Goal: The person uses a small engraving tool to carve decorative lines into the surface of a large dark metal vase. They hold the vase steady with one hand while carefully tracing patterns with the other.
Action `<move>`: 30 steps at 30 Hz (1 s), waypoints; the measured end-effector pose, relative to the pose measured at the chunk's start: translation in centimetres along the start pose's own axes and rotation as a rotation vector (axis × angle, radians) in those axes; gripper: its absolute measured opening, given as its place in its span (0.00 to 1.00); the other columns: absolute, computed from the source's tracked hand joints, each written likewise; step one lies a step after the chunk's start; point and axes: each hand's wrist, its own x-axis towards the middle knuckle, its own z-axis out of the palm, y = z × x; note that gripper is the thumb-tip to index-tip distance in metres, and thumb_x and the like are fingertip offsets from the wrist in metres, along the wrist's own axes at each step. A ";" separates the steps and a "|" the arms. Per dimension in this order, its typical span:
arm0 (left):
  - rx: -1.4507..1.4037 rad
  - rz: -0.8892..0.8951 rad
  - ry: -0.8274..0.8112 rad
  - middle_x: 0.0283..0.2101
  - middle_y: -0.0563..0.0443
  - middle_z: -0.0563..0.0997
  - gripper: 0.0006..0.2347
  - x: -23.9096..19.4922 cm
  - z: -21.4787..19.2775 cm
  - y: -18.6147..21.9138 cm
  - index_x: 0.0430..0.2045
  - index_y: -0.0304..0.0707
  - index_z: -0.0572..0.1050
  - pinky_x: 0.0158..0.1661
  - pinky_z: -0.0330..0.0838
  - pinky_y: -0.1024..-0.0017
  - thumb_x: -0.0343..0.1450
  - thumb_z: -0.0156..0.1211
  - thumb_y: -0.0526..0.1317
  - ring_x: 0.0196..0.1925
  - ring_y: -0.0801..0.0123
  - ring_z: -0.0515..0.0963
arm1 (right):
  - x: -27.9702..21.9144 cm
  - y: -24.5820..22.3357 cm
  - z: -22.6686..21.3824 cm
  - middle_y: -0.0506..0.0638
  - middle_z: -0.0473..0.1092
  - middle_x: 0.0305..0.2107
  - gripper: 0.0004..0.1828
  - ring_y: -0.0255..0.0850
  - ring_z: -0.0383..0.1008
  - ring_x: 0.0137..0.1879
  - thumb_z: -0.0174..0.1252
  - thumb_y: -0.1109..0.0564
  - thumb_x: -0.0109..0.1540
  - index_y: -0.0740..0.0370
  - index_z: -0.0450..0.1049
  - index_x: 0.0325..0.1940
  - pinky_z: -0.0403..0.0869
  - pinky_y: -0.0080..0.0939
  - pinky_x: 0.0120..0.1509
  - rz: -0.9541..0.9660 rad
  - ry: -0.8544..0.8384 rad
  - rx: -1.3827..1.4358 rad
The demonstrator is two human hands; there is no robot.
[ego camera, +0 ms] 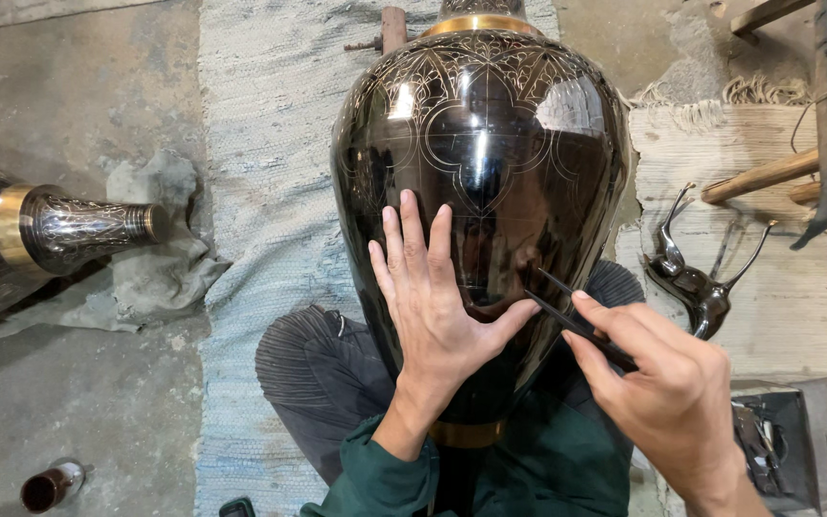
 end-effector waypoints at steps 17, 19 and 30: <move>-0.006 -0.013 0.001 0.77 0.29 0.48 0.54 0.0 0.0 0.1 0.72 0.37 0.51 0.73 0.39 0.32 0.54 0.81 0.56 0.80 0.32 0.47 | 0.2 -0.4 -0.3 0.52 0.75 0.29 0.19 0.44 0.75 0.28 0.70 0.62 0.53 0.62 0.81 0.48 0.71 0.40 0.30 -0.019 -0.022 -0.078; -0.006 -0.014 0.003 0.77 0.29 0.48 0.54 0.0 0.1 0.1 0.72 0.37 0.51 0.73 0.39 0.32 0.54 0.81 0.56 0.80 0.33 0.47 | 0.2 -0.6 -0.3 0.51 0.76 0.30 0.19 0.43 0.75 0.28 0.70 0.62 0.53 0.62 0.81 0.48 0.71 0.40 0.30 -0.005 -0.022 -0.070; 0.011 -0.024 -0.006 0.77 0.28 0.48 0.55 0.1 0.1 0.1 0.72 0.37 0.50 0.72 0.39 0.32 0.53 0.81 0.56 0.80 0.33 0.47 | 0.2 -0.8 -0.3 0.51 0.76 0.29 0.18 0.43 0.76 0.30 0.70 0.62 0.53 0.63 0.81 0.47 0.72 0.39 0.31 0.008 -0.019 -0.093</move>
